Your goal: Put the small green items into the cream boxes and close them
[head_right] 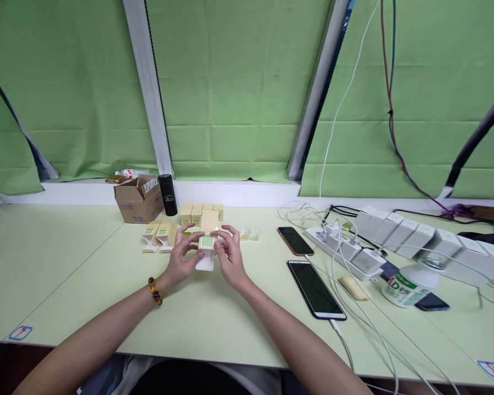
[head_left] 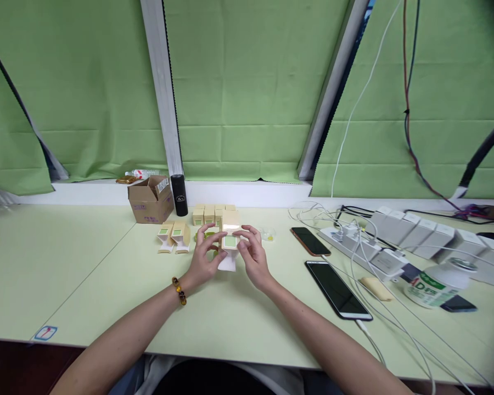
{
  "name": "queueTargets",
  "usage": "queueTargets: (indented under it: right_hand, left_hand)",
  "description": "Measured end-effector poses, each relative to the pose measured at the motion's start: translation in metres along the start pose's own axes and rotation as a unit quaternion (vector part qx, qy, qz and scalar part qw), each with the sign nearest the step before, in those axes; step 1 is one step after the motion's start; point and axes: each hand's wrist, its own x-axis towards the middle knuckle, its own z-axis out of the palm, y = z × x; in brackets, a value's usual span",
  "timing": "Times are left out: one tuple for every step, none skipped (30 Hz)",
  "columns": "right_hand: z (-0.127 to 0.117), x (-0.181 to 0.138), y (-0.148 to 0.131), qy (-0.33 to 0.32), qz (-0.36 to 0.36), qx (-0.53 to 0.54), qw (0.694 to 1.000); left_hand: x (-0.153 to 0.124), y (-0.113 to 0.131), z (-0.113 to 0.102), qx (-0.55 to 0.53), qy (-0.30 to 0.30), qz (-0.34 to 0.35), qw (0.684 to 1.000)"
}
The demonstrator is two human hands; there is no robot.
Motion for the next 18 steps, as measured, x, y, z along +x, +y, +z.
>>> queueTargets:
  right_hand:
    - [-0.0014,0.0001,0.0002,-0.01,-0.002,0.01,1.0]
    - [-0.0027,0.0001,0.0005,-0.024,-0.005,0.024,0.999]
    - [-0.0039,0.0001,0.0009,-0.038,-0.006,0.041,0.998]
    - [-0.0048,0.0001,0.0014,-0.052,-0.006,0.059,0.997]
    - [-0.0055,0.0001,0.0018,-0.065,-0.004,0.075,0.995]
    - [-0.0058,0.0001,0.0022,-0.076,0.0,0.089,0.993]
    - [-0.0059,0.0002,0.0024,-0.085,0.006,0.097,0.992]
    - [-0.0058,0.0003,0.0025,-0.089,0.013,0.101,0.991]
    - [-0.0055,0.0006,0.0027,-0.089,0.019,0.102,0.991]
    - [-0.0051,0.0009,0.0028,-0.086,0.026,0.102,0.991]
    - [-0.0046,0.0014,0.003,-0.081,0.033,0.103,0.991]
    - [-0.0041,0.0019,0.0033,-0.076,0.038,0.104,0.991]
    - [-0.0036,0.0025,0.0037,-0.072,0.043,0.107,0.991]
    - [-0.0031,0.0031,0.0042,-0.069,0.045,0.109,0.991]
    - [-0.0026,0.0037,0.0047,-0.065,0.047,0.11,0.991]
    - [-0.0021,0.0043,0.0052,-0.061,0.048,0.11,0.991]
    - [-0.0016,0.0048,0.0057,-0.056,0.05,0.111,0.991]
    - [-0.001,0.0052,0.0061,-0.051,0.051,0.113,0.991]
  left_hand:
    - [0.0004,-0.0002,0.0006,-0.005,0.005,-0.008,1.0]
    - [0.001,-0.0004,0.0011,-0.011,0.01,-0.016,1.0]
    - [0.0016,-0.0005,0.0014,-0.017,0.017,-0.024,0.999]
    - [0.0023,-0.0007,0.0016,-0.022,0.025,-0.032,0.999]
    - [0.003,-0.001,0.0016,-0.026,0.033,-0.04,0.998]
    - [0.0037,-0.0015,0.0017,-0.029,0.042,-0.046,0.998]
    - [0.0042,-0.002,0.0018,-0.031,0.05,-0.052,0.997]
    - [0.0046,-0.0027,0.0019,-0.031,0.055,-0.056,0.996]
    - [0.0048,-0.0035,0.002,-0.031,0.058,-0.059,0.996]
    - [0.0048,-0.0044,0.0023,-0.03,0.06,-0.062,0.996]
    - [0.0047,-0.0055,0.0026,-0.03,0.06,-0.063,0.996]
    - [0.0046,-0.0065,0.003,-0.031,0.061,-0.065,0.996]
    - [0.0044,-0.0074,0.0034,-0.031,0.061,-0.066,0.995]
    - [0.0042,-0.0081,0.0038,-0.031,0.062,-0.066,0.995]
    - [0.004,-0.0087,0.0041,-0.031,0.063,-0.067,0.995]
    - [0.0038,-0.009,0.0044,-0.029,0.064,-0.067,0.995]
    - [0.0037,-0.009,0.0045,-0.027,0.064,-0.067,0.995]
    - [0.0035,-0.0089,0.0047,-0.025,0.063,-0.068,0.995]
